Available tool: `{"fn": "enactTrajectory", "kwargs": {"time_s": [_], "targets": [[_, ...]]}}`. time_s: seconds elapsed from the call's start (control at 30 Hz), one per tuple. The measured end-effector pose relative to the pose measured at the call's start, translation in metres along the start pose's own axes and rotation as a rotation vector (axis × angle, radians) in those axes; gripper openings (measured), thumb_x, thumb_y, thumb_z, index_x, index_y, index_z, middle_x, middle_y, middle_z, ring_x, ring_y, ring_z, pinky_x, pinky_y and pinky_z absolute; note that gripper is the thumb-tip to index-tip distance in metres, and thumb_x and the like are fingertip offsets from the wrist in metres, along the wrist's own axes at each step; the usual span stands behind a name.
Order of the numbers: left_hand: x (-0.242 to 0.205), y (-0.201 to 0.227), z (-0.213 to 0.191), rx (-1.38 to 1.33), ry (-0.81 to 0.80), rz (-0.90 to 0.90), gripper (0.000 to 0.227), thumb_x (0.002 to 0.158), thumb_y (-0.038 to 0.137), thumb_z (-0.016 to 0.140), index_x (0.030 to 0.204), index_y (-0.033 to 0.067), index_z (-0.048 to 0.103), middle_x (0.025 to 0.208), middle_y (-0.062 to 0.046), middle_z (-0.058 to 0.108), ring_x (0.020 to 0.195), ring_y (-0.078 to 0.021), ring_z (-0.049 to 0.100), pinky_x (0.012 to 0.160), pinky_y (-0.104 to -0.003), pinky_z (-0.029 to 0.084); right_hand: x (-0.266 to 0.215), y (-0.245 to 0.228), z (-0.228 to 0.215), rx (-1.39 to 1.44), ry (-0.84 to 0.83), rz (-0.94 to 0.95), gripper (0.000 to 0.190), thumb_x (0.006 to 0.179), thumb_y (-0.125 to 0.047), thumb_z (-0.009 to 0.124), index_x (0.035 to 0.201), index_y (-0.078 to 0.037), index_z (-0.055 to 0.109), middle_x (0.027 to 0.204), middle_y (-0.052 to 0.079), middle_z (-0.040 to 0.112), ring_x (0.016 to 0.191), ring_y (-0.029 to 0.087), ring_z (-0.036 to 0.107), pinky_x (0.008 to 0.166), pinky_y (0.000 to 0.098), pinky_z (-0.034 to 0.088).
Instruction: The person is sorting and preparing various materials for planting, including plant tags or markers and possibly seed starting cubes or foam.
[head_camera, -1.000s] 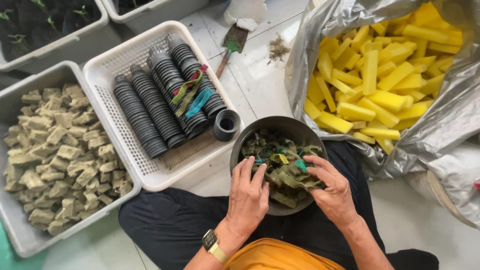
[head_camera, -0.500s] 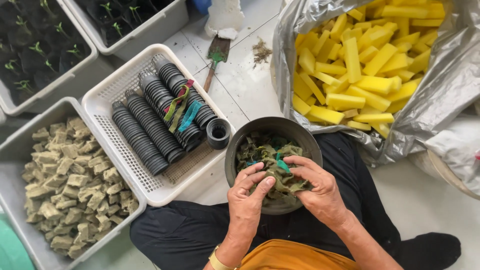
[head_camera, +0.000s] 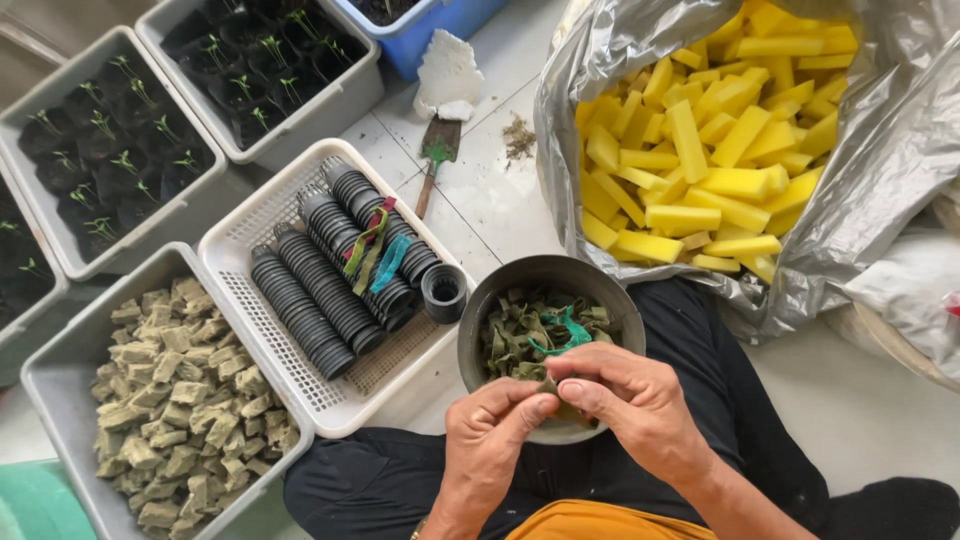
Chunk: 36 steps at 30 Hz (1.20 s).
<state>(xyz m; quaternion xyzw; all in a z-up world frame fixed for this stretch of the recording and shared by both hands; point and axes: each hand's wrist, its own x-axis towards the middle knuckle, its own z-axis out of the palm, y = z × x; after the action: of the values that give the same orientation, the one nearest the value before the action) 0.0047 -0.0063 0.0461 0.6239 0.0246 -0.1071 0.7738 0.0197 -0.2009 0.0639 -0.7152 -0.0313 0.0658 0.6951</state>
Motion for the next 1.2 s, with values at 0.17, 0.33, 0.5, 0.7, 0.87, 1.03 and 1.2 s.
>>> {"fn": "enactTrajectory", "kwargs": {"time_s": [0.17,0.33,0.5,0.7,0.87,1.03,1.2], "targets": [[0.002,0.0,-0.003,-0.083,-0.093,-0.091,0.012,0.092,0.004,0.075,0.097,-0.0062,0.077,0.086,-0.006,0.076,0.078,-0.0082,0.068,0.07,-0.021,0.054,0.0,0.005,0.001,0.192,-0.018,0.066,0.014,0.09,-0.003,0.073,0.099,0.006,0.078,0.098,0.007,0.074,0.077,0.01,0.066,0.065,0.024,0.054],[-0.001,-0.015,-0.005,-0.148,-0.073,-0.143,0.012,0.092,0.003,0.077,0.098,-0.0074,0.077,0.084,-0.006,0.074,0.075,-0.0087,0.064,0.068,-0.022,0.051,0.013,0.005,-0.007,0.068,0.123,0.056,0.012,0.095,-0.007,0.069,0.097,0.002,0.076,0.086,0.004,0.072,0.072,0.008,0.063,0.064,0.0217,0.053],[0.005,-0.018,-0.009,-0.252,0.019,-0.218,0.015,0.089,0.006,0.075,0.099,-0.0057,0.076,0.084,-0.006,0.076,0.073,-0.0121,0.069,0.07,-0.024,0.056,0.014,0.006,-0.016,-0.109,0.169,0.107,0.016,0.097,-0.01,0.064,0.095,0.002,0.076,0.081,0.002,0.073,0.068,0.008,0.064,0.061,0.0224,0.053],[0.011,-0.01,-0.006,-0.254,0.076,-0.165,0.02,0.095,0.014,0.072,0.099,-0.0052,0.075,0.078,-0.006,0.073,0.069,-0.0133,0.069,0.068,-0.028,0.061,0.002,-0.021,-0.004,-0.1,-0.054,-0.084,0.017,0.084,-0.005,0.075,0.099,0.003,0.072,0.091,0.004,0.072,0.075,0.009,0.066,0.067,0.0217,0.054],[0.015,-0.011,-0.005,-0.387,0.211,-0.247,0.02,0.093,0.015,0.072,0.095,-0.0045,0.075,0.076,-0.008,0.073,0.066,-0.0168,0.071,0.063,-0.032,0.063,-0.006,-0.004,0.009,-0.267,-0.029,-0.132,0.019,0.078,-0.005,0.082,0.094,0.001,0.073,0.084,0.004,0.074,0.066,0.009,0.07,0.058,0.0222,0.055],[0.006,-0.011,0.001,-0.469,0.17,-0.303,0.014,0.089,0.01,0.073,0.095,-0.0031,0.074,0.086,-0.006,0.076,0.071,-0.0138,0.072,0.065,-0.031,0.063,-0.007,-0.003,0.015,-0.332,0.034,-0.19,0.013,0.083,-0.003,0.08,0.094,0.001,0.074,0.083,0.005,0.076,0.067,0.01,0.07,0.057,0.0229,0.055],[-0.001,-0.018,0.006,-0.369,0.146,-0.272,0.018,0.092,0.01,0.073,0.092,-0.0068,0.077,0.083,-0.012,0.077,0.071,-0.0168,0.073,0.069,-0.03,0.063,-0.003,-0.016,0.023,-0.509,0.069,-0.389,0.017,0.082,-0.002,0.077,0.098,0.001,0.071,0.09,0.01,0.072,0.075,0.019,0.072,0.065,0.0273,0.057]]}}
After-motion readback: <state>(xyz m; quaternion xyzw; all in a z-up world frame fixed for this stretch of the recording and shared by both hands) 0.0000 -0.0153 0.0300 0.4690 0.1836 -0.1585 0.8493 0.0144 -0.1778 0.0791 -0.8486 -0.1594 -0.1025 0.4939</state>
